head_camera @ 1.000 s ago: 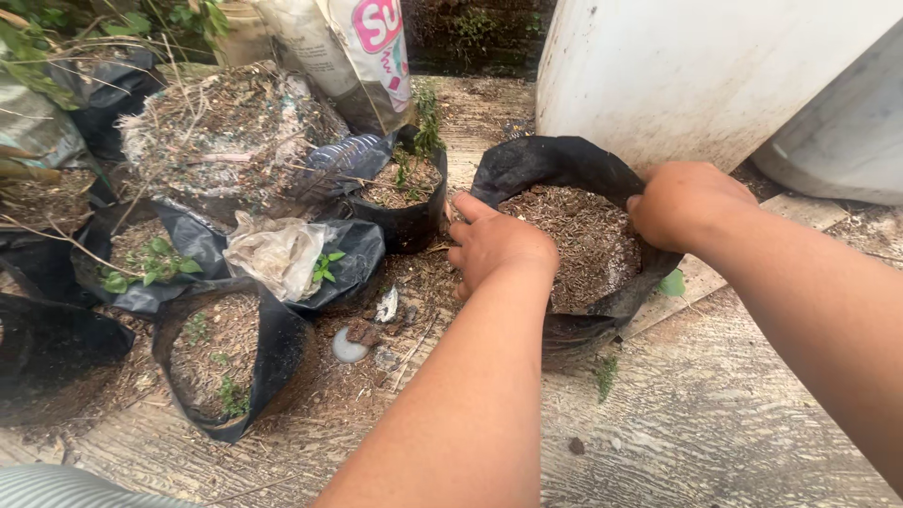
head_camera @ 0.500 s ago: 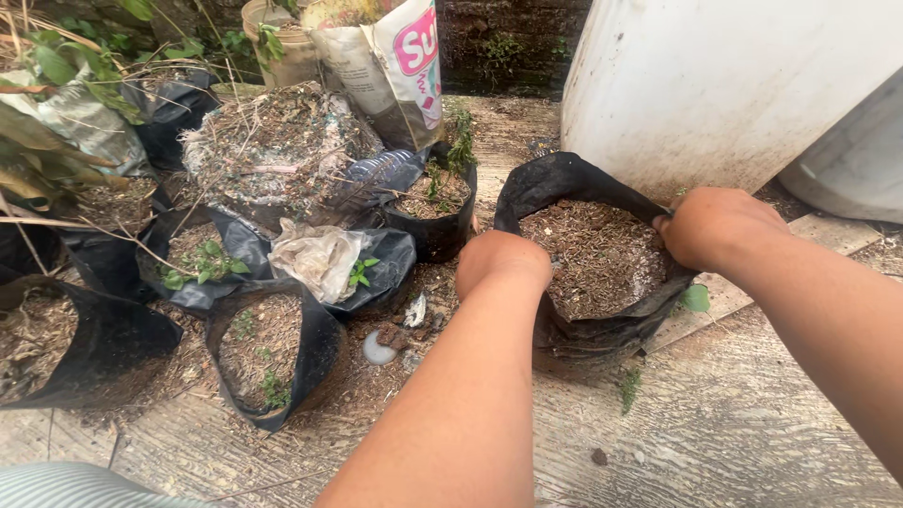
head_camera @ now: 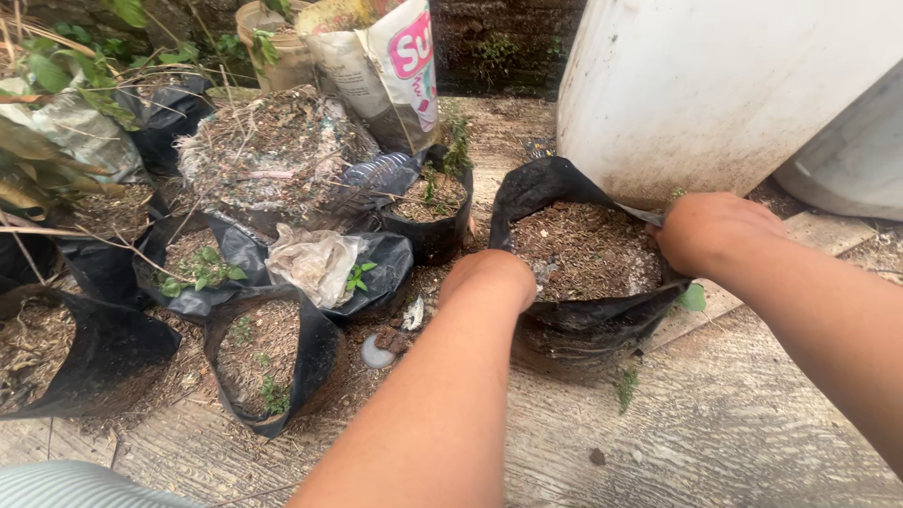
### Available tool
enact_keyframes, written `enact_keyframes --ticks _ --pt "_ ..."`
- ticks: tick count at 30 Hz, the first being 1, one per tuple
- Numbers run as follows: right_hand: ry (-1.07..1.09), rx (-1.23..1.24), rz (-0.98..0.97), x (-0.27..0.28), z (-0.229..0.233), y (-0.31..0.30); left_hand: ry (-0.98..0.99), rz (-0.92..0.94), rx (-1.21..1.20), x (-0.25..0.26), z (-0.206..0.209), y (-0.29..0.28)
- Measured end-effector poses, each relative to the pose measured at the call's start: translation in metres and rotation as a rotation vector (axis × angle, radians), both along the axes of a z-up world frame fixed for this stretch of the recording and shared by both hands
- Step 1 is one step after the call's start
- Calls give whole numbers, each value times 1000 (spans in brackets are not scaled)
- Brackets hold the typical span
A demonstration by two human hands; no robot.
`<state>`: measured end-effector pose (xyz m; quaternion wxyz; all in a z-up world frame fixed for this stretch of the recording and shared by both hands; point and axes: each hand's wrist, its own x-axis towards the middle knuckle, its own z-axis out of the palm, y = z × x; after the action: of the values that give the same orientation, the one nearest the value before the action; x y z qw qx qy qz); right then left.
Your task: The person moves a plastic planter bag containing soil, then places a small seedling into a container, adding soil around it with their hands to secure it.
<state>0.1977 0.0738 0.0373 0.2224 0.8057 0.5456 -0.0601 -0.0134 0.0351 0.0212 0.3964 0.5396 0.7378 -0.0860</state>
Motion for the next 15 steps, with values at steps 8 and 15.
enact_keyframes --ticks 8,15 --pt "11 -142 78 -6 18 -8 135 -125 -131 1 -8 4" --pt "102 -197 78 10 40 -41 198 -246 -251 3 10 -19"
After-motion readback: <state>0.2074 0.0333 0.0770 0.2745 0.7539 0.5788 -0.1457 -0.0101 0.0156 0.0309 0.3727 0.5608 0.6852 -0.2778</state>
